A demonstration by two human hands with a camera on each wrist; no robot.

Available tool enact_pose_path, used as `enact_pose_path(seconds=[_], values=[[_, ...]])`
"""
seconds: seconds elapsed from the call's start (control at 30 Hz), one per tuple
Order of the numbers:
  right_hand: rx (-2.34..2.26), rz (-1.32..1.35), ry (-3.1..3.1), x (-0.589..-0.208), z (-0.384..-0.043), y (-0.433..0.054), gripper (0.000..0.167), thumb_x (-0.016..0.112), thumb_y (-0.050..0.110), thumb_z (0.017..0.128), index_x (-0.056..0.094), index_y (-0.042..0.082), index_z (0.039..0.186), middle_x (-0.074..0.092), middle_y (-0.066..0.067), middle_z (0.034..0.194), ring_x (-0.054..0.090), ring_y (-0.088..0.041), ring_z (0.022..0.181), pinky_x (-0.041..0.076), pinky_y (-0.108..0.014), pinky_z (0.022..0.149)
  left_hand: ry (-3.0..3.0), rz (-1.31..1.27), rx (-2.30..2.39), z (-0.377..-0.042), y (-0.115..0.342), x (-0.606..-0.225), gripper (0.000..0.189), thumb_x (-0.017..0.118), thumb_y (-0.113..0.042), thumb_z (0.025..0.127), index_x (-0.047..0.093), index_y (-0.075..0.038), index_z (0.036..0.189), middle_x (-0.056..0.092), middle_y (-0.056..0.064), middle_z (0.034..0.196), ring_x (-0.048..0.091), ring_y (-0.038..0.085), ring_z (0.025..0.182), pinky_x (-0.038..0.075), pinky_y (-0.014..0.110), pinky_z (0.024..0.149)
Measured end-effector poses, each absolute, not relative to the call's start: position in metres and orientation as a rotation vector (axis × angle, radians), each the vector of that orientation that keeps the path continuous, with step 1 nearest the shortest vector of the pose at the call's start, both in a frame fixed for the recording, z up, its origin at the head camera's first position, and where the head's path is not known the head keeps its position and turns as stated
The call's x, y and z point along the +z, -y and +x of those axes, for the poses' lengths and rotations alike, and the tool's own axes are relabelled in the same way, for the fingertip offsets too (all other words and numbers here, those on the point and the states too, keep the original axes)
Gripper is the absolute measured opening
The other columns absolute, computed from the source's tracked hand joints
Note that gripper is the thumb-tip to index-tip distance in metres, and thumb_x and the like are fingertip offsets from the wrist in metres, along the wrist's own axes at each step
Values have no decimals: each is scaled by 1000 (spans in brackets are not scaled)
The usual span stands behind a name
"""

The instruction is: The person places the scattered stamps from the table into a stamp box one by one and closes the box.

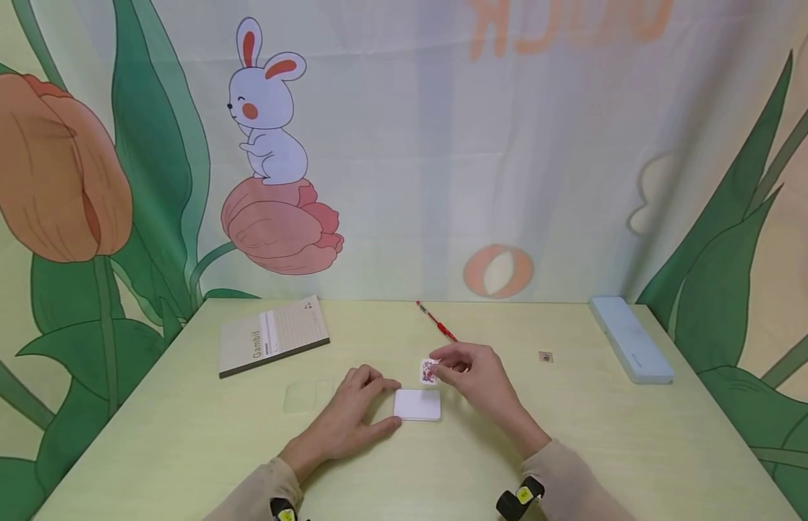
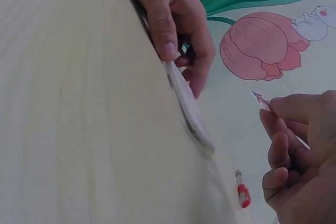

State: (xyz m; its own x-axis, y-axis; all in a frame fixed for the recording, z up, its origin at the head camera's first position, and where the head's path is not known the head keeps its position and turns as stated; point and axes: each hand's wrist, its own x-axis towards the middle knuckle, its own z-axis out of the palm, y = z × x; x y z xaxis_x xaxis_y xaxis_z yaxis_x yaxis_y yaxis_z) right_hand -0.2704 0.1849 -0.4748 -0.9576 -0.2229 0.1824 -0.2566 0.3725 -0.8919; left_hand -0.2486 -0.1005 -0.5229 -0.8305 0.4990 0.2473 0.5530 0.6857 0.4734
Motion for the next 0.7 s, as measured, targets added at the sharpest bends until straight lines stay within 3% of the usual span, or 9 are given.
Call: enact_pose_path(seconds=[0.7], values=[[1643, 452, 2697, -506, -262, -157, 17, 89, 8, 94, 85, 19, 107, 79, 4, 89, 63, -19, 81, 49, -24, 69, 2799, -885, -822, -248, 100, -521, 56, 76, -49, 103, 65, -21, 151, 55, 1, 138, 48, 20, 127, 46, 46, 111]])
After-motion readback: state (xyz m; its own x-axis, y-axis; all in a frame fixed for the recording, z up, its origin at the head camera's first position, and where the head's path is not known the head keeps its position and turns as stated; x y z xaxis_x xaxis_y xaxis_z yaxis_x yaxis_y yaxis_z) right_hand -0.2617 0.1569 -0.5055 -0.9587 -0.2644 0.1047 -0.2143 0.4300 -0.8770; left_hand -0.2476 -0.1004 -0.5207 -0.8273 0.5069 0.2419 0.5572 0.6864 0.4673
